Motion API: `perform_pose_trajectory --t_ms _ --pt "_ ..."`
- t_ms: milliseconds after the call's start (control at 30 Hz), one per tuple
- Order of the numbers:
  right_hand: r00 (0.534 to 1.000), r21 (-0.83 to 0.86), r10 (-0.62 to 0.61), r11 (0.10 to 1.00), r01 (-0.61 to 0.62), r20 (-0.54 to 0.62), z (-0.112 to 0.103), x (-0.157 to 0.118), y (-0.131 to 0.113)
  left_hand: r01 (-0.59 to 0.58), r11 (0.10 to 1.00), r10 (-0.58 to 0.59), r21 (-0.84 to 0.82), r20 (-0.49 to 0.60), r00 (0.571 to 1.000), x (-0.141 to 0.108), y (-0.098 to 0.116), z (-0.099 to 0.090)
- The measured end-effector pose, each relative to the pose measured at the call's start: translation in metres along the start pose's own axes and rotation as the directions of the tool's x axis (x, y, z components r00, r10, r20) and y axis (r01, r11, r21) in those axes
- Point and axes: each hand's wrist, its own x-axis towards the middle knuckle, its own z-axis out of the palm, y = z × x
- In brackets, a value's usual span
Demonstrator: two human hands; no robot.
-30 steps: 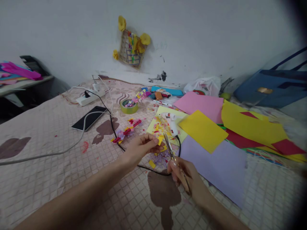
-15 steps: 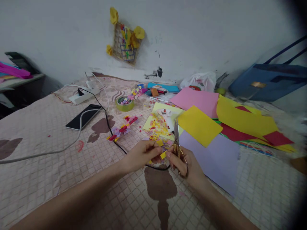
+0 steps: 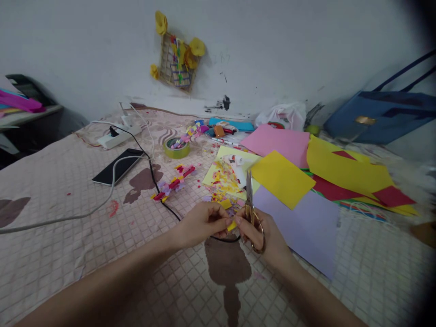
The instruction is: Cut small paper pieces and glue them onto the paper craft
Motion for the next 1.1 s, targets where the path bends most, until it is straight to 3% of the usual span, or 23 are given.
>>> perform_pose_trajectory --t_ms 167,367,833,1100 --pt "0.999 0.008 -0.003 1.000 0.003 -0.043 0.001 0.001 0.001 -0.014 1.000 0.015 -0.013 0.050 0.999 0.000 -0.001 0.003" --pt "1.000 0.067 0.024 0.997 -0.024 -0.002 0.003 0.000 0.002 0.025 1.000 -0.025 -0.015 0.011 1.000 -0.001 0.003 0.000" --pt "0.997 -0.006 0.004 1.000 -0.005 -0.073 0.006 -0.002 -0.007 -0.038 0.999 0.038 -0.001 0.019 0.999 -0.001 0.002 0.002" --pt "0.996 0.013 -0.012 1.000 0.014 -0.093 0.005 -0.001 -0.001 0.016 0.999 -0.015 -0.050 0.023 1.000 -0.001 0.004 -0.002"
